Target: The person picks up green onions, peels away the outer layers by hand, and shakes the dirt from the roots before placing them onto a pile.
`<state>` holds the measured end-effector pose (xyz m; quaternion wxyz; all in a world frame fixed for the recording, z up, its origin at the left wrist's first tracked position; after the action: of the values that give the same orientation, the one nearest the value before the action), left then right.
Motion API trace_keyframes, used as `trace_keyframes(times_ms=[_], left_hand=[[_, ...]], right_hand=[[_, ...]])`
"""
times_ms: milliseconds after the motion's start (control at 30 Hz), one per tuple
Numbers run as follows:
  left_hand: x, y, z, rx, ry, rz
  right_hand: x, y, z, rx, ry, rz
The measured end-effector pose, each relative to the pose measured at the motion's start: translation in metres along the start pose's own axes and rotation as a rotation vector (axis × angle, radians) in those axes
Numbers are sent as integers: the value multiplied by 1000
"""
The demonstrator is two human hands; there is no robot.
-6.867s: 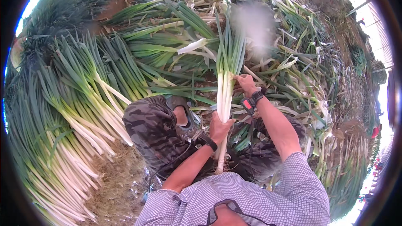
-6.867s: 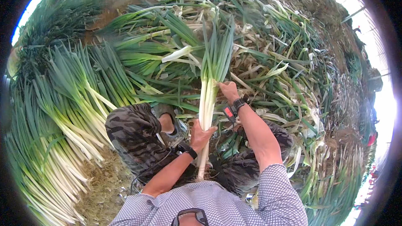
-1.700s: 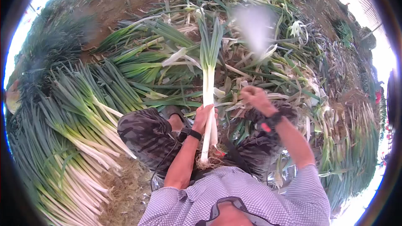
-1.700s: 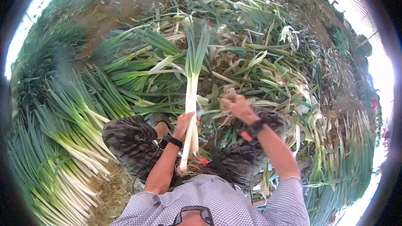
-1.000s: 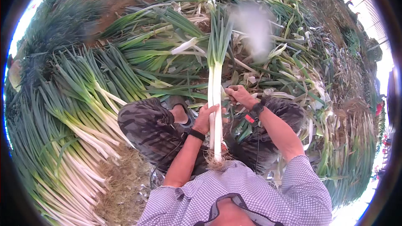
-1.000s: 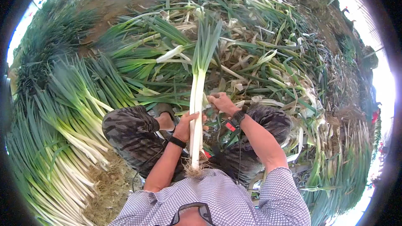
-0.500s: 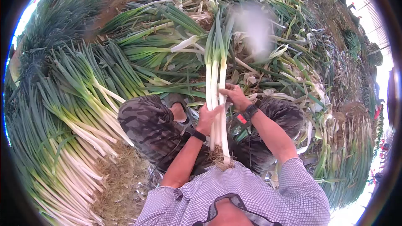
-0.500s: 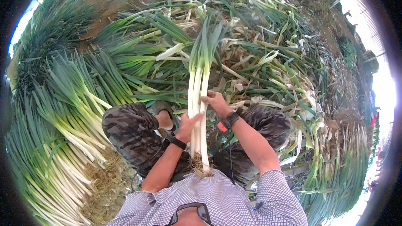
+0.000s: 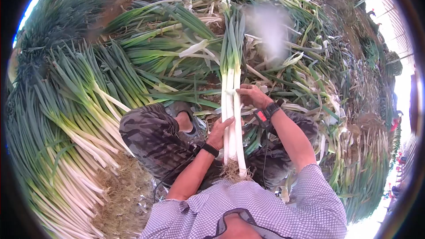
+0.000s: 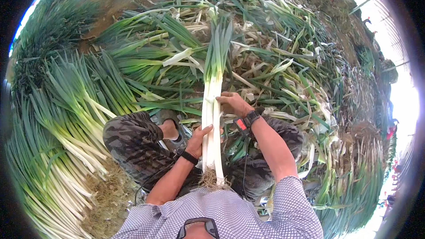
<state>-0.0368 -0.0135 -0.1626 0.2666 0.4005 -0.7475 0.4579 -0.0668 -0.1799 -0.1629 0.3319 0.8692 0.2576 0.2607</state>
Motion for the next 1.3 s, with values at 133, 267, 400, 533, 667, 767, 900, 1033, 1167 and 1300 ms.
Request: trace_keyframes(times_ms=[133,267,400,533,667,767,900,1033,1167,1300], left_hand=[[-11,0,7,35,-66,95],[-13,-9,7,92,-160,284],[-16,-18,8,191,-237,443],[-20,-11,12,156,-211,457],[-21,-4,18,166,-194,457],[-18,-7,16,173,-187,449],[-14,-12,14,178,-193,501],[-11,-11,12,172,-208,451],[-12,-6,15,156,-202,509],[-11,0,14,106,-218,400]], right_hand=[[-20,24,11,-69,-190,-224],[-30,38,19,-92,-291,-411],[-46,38,26,-148,-356,-374],[-59,32,44,-198,-336,-305],[-66,35,42,-169,-462,-332],[-55,33,41,-120,-380,-234],[-54,37,57,-130,-313,-455],[-56,46,50,-130,-443,-612],[-73,39,59,-128,-525,-759],[-78,35,66,-167,-438,-477]])
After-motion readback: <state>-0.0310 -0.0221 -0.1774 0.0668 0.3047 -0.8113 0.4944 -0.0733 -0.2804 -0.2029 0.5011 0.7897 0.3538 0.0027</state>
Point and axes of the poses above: each hand's wrist, its own z-axis towards the middle knuckle, its own x-axis out of the palm, y = z × x, the point moved 10 cm from there along z, towards the middle knuckle, and after that the axes turned 8 degrees about z, right-handed, at the moved point
